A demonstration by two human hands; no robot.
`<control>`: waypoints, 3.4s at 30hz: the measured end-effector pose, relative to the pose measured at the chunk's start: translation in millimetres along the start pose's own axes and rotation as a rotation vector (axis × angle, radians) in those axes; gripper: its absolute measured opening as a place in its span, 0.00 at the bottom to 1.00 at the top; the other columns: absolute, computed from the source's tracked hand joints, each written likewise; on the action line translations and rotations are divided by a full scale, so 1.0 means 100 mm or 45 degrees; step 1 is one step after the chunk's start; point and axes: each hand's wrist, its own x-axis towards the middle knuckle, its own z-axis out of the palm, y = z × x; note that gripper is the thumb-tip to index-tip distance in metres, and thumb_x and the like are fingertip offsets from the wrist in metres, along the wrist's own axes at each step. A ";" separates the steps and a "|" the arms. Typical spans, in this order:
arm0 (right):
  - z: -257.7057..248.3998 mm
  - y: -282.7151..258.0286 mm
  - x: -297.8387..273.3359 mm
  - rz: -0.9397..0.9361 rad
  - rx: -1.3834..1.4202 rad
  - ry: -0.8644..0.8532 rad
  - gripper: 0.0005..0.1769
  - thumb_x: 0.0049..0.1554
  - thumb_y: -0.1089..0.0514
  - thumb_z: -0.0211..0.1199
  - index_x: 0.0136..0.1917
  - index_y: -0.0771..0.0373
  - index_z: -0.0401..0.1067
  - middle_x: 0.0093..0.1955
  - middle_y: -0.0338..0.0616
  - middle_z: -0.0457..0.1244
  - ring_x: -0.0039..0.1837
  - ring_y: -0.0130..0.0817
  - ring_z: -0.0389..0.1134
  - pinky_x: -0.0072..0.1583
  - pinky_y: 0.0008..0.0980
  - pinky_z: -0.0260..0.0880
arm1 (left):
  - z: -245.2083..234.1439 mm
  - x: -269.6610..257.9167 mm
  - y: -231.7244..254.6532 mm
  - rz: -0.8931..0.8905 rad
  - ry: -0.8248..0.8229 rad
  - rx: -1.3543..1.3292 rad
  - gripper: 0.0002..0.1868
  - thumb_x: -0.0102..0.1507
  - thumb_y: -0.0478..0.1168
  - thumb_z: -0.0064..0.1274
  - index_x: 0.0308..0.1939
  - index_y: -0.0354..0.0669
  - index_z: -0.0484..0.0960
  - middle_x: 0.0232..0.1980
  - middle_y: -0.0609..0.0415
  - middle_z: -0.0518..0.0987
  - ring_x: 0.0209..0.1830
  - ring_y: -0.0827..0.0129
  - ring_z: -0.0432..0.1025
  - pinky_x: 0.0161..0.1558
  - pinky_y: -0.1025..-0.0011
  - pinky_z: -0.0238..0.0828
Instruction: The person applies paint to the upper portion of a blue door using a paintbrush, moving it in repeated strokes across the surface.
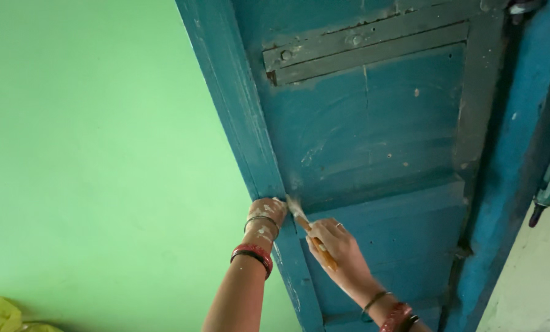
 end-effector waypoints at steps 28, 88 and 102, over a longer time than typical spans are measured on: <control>-1.24 1.20 0.12 0.441 -0.512 0.884 0.04 0.72 0.61 0.65 0.57 0.60 0.70 0.56 0.48 0.66 0.57 0.36 0.70 0.58 0.33 0.73 | -0.06 0.03 0.03 -0.041 -0.134 -0.038 0.14 0.65 0.37 0.55 0.55 0.44 0.81 0.60 0.49 0.79 0.57 0.56 0.77 0.52 0.61 0.79; -0.09 -0.10 0.06 0.150 -0.002 0.075 0.06 0.55 0.61 0.62 0.48 0.58 0.74 0.59 0.44 0.68 0.58 0.34 0.71 0.56 0.29 0.76 | 0.05 -0.33 -0.08 -0.750 0.112 -1.390 0.38 0.59 0.76 0.44 0.26 0.48 0.91 0.33 0.58 0.88 0.41 0.69 0.82 0.54 0.70 0.76; -1.19 0.61 0.05 0.354 -0.531 0.634 0.02 0.72 0.62 0.60 0.57 0.62 0.72 0.63 0.47 0.66 0.63 0.36 0.69 0.59 0.35 0.74 | 0.07 -0.21 -0.02 -0.940 -0.101 -1.450 0.38 0.56 0.79 0.46 0.29 0.51 0.92 0.32 0.62 0.87 0.42 0.70 0.82 0.59 0.66 0.74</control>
